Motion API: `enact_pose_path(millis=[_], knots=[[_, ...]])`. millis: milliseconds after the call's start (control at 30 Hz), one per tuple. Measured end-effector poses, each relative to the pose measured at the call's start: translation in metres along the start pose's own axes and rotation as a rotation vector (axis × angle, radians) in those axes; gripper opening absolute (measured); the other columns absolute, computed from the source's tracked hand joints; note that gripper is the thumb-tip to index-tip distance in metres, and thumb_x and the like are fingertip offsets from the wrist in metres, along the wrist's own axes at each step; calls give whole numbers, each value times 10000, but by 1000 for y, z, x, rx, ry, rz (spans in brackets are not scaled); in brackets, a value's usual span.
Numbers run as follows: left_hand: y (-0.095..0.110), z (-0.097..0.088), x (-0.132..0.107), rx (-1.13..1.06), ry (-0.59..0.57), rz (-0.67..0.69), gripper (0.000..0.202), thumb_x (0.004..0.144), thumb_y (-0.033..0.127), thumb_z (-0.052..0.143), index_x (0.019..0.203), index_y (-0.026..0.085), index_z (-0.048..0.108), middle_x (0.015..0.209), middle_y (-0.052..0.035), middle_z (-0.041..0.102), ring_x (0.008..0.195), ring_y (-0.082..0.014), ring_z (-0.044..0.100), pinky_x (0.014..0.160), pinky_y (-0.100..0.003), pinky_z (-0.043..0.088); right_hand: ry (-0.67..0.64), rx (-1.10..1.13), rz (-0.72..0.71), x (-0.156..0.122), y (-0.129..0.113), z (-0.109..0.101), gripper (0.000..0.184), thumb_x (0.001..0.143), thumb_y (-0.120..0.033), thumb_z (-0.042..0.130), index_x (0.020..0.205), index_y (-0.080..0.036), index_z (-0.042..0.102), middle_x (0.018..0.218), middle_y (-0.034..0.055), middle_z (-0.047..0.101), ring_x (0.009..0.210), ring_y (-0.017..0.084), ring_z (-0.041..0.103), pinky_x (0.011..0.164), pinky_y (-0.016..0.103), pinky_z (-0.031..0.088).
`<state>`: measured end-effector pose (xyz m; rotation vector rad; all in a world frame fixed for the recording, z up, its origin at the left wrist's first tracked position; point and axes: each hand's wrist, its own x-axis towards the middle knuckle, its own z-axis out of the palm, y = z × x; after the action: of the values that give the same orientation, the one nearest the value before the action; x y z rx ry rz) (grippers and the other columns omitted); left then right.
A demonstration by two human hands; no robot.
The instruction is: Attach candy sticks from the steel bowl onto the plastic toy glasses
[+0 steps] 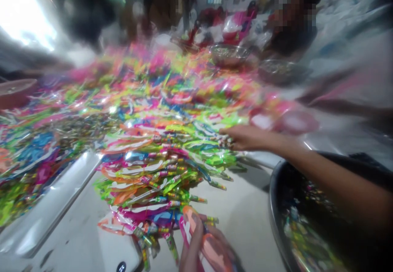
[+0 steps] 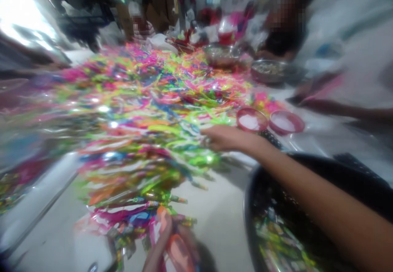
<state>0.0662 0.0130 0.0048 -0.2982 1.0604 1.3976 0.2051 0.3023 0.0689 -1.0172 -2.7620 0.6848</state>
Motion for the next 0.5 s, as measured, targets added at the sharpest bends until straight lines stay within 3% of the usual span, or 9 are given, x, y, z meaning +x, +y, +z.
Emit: enact_pose_path(millis=[133,233,333,367,500], knots=[[16,1,-1,15,0,65,466,721,430,910,1042,173,689,750,-36,732,712,-256,764,656,-327,609,76,10,-26,-7,-14,8,209,802,-107,681,990,-196,700,937,81,729,827,244,654,715,311,455],[29,6,-6,50,-36,173,557,736,322,896,1220,189,653,845,-44,761,806,-272,780,732,-347,624,111,104,-34,-25,-41,10,95,901,-250,689,976,-191,678,877,43,711,759,209,653,663,286,470],[38,12,-13,88,-2,231,819,718,216,891,1440,211,504,1001,-82,784,879,-281,786,767,-346,626,111,287,12,-52,-78,21,229,948,-430,696,1039,-219,697,815,-13,725,624,162,653,542,243,474],[41,14,-15,95,9,250,866,716,204,890,1472,214,469,1022,-88,784,893,-279,785,770,-336,626,86,447,59,-61,-90,26,221,930,-435,726,1017,-232,718,802,-22,737,616,163,667,529,239,489],[44,21,-19,116,40,379,771,736,232,898,1413,200,531,957,-59,779,879,-234,779,755,-267,618,116,732,276,-97,-125,50,346,847,-454,817,1151,-305,748,1049,-11,800,888,221,767,747,279,623]])
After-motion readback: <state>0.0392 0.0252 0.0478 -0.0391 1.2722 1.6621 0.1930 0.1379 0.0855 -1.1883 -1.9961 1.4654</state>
